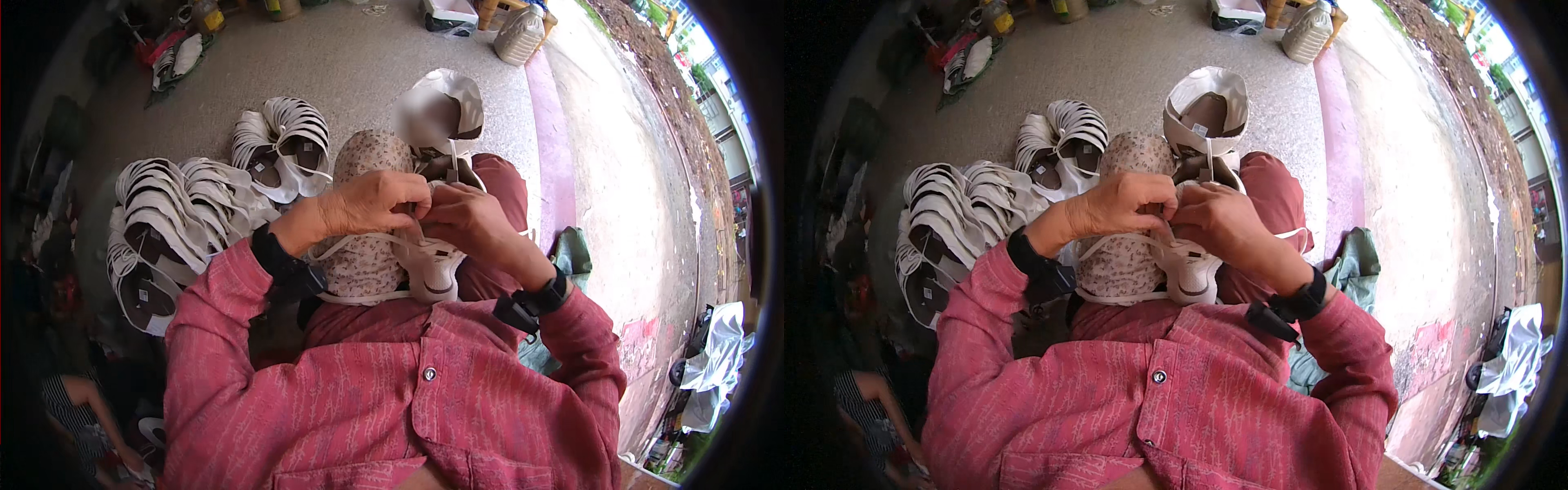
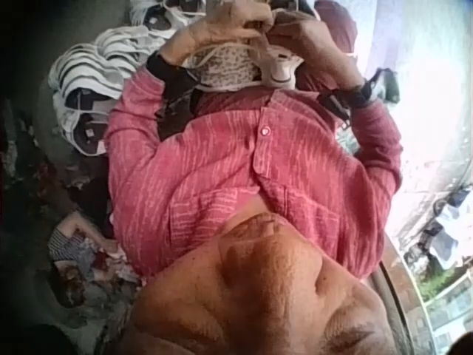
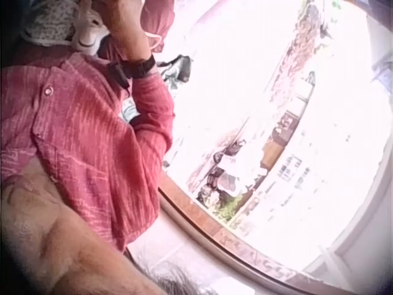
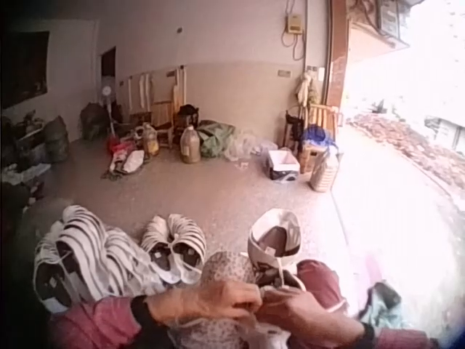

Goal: The recorder is lacing a white sneaker while sitting on the floor in a workspace filled with shoe components.

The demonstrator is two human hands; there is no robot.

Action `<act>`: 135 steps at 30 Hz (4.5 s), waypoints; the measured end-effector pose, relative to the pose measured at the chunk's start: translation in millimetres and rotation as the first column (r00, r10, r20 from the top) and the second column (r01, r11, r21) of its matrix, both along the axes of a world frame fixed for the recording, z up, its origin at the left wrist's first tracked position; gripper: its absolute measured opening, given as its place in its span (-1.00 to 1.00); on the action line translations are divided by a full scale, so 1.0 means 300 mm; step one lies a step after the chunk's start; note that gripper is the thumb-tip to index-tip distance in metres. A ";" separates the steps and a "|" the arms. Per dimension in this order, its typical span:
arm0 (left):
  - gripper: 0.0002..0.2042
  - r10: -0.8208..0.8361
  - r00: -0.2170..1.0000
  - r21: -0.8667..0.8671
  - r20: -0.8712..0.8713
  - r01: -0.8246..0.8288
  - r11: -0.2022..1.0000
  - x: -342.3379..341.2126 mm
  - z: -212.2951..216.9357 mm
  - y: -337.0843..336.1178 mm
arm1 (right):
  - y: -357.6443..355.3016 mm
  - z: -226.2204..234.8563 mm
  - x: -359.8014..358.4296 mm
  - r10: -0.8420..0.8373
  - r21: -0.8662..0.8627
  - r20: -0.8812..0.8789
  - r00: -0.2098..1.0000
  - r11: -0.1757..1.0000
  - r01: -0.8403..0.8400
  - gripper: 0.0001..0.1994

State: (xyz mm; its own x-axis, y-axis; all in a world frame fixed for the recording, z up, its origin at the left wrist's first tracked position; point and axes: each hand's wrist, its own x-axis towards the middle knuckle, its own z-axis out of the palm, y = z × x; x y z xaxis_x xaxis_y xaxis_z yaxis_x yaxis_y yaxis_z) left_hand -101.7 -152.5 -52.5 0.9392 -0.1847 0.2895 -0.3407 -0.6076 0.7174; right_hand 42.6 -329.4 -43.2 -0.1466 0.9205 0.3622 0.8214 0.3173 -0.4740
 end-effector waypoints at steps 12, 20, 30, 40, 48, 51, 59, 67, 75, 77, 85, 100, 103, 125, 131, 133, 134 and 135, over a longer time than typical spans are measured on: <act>-0.65 0.176 0.974 0.191 0.143 -0.202 0.961 -0.035 0.003 -0.129 | -0.117 0.111 0.283 -0.512 -0.046 -0.113 0.852 0.859 0.510 -0.87; -0.89 0.318 0.947 0.091 -0.044 -0.313 0.945 -0.027 0.000 -0.176 | -0.108 0.053 0.198 -0.038 0.048 -0.919 -0.391 0.977 -0.208 -0.77; -0.88 0.163 0.951 0.037 -0.264 -0.159 0.987 -0.002 0.042 -0.134 | -0.549 -0.038 1.044 0.436 0.172 -0.776 -0.456 0.842 0.512 -0.79; -0.89 0.198 0.936 -0.015 -0.291 -0.212 0.977 0.022 0.066 -0.133 | -0.273 0.007 0.385 -0.286 -0.149 -0.514 0.808 0.958 0.245 -0.65; -0.89 0.110 0.972 0.323 0.208 -0.174 0.930 0.119 -0.004 -0.197 | -0.141 -0.025 0.207 -0.002 -0.106 -0.135 0.991 0.994 -0.012 -0.62; -0.88 0.133 0.983 0.235 0.126 -0.160 0.959 0.129 -0.018 -0.198 | -0.140 -0.037 0.208 -0.011 -0.118 -0.178 0.984 0.993 -0.011 -0.65; -0.87 0.172 0.979 0.254 0.113 -0.195 0.947 0.130 -0.026 -0.231 | -0.151 -0.053 0.216 -0.011 -0.078 -0.149 0.989 0.997 -0.001 -0.66; -0.95 0.202 0.970 0.354 0.136 -0.238 0.904 0.148 -0.019 -0.254 | -0.151 -0.051 0.229 0.017 -0.092 -0.166 0.986 0.995 -0.033 -0.69; -0.92 0.325 0.922 0.398 0.210 -0.384 0.833 0.125 0.032 -0.160 | -0.159 -0.011 0.218 0.005 -0.231 -0.209 0.978 0.971 -0.054 -0.81; -0.87 0.475 0.805 0.339 0.355 -0.584 0.737 0.104 0.126 -0.003 | -0.156 -0.018 0.218 0.009 -0.213 -0.226 0.974 0.975 -0.058 -0.83; -0.88 0.705 0.304 0.254 0.641 -0.951 0.178 -0.112 0.315 0.504 | -0.147 0.000 0.210 -0.061 -0.313 -0.266 0.962 0.949 -0.027 -0.78; -0.73 0.048 0.985 0.283 0.167 -0.095 0.954 -0.010 0.015 -0.094 | -0.251 -0.058 0.071 -0.164 -0.100 -0.143 0.976 0.984 0.150 -0.80; -0.77 0.072 0.989 0.247 0.132 -0.104 0.963 -0.010 0.000 -0.085 | -0.243 -0.052 0.080 -0.132 -0.131 -0.319 0.938 0.987 0.094 -0.83; -0.80 0.098 0.951 0.286 0.292 -0.184 0.940 -0.034 -0.013 -0.101 | -0.235 -0.081 0.066 -0.404 -0.299 -0.598 0.692 0.914 0.275 -0.88; -0.81 0.036 0.998 0.210 0.055 -0.046 0.977 -0.048 0.030 -0.090 | -0.187 -0.100 0.063 -0.493 -0.325 -0.441 0.750 0.866 0.379 -0.74; -0.80 0.027 0.999 0.170 0.039 -0.033 0.985 -0.053 0.028 -0.082 | -0.183 -0.101 0.063 -0.533 -0.300 -0.383 0.754 0.844 0.444 -0.73; -0.80 0.015 0.999 0.147 0.038 -0.020 0.989 -0.056 0.026 -0.079 | -0.187 -0.102 0.070 -0.557 -0.280 -0.452 0.697 0.831 0.481 -0.73; -0.80 0.005 0.999 0.124 0.036 -0.010 0.992 -0.060 0.022 -0.075 | -0.181 -0.093 0.068 -0.571 -0.264 -0.519 0.636 0.815 0.516 -0.69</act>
State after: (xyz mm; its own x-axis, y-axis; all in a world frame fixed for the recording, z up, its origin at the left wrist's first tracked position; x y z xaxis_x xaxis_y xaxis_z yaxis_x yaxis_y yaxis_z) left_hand -119.7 -175.1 -46.0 0.9302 -0.2146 0.2978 -0.3598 -0.6940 0.6236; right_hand 63.1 -383.7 -71.1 0.5899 0.7974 0.1272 0.4142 -0.1635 -0.8954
